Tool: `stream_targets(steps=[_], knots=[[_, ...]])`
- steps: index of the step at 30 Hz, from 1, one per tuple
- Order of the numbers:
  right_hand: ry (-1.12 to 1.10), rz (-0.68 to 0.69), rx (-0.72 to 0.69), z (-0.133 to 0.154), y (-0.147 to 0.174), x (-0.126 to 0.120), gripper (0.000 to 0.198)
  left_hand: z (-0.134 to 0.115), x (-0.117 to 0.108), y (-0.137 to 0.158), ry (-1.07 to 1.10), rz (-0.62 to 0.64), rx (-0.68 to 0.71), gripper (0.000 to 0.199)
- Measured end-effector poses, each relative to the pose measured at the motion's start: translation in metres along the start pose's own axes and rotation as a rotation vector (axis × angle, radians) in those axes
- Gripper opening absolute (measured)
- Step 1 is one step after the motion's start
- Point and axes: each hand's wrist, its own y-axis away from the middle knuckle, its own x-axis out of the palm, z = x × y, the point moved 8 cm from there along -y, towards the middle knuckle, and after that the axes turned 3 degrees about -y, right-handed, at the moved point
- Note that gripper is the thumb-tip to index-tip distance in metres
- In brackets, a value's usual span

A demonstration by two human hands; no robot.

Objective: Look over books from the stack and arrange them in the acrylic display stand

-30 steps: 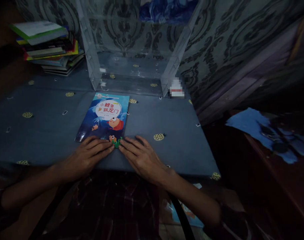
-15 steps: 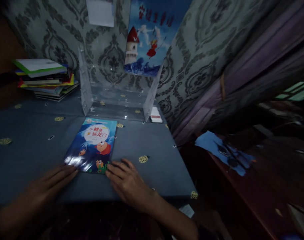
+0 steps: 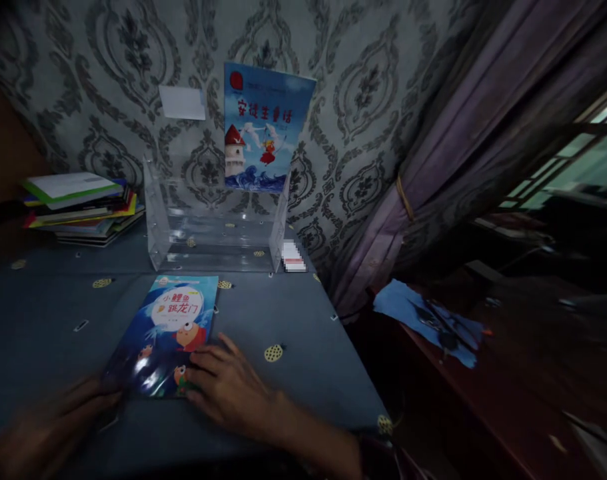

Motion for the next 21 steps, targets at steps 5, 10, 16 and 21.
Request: stream_targets(steps=[5,10,16,21], knots=[[-0.018,0.036,0.055,-0.024,-0.027,-0.003,0.037,0.003,-0.006,-0.032,-0.097,0.018,0.016,0.041],[-0.003,0.057,0.164,-0.054,-0.057,-0.007,0.044,0.025,0.011,-0.070,-0.093,0.084,-0.078,0.036],[0.021,0.004,0.291,-0.077,-0.064,-0.009,0.073,0.055,0.044,-0.096,-0.038,0.092,-0.298,0.042],[-0.016,-0.015,0.309,-0.082,-0.062,-0.005,0.079,0.082,0.050,-0.105,0.423,-0.021,-0.544,0.039]])
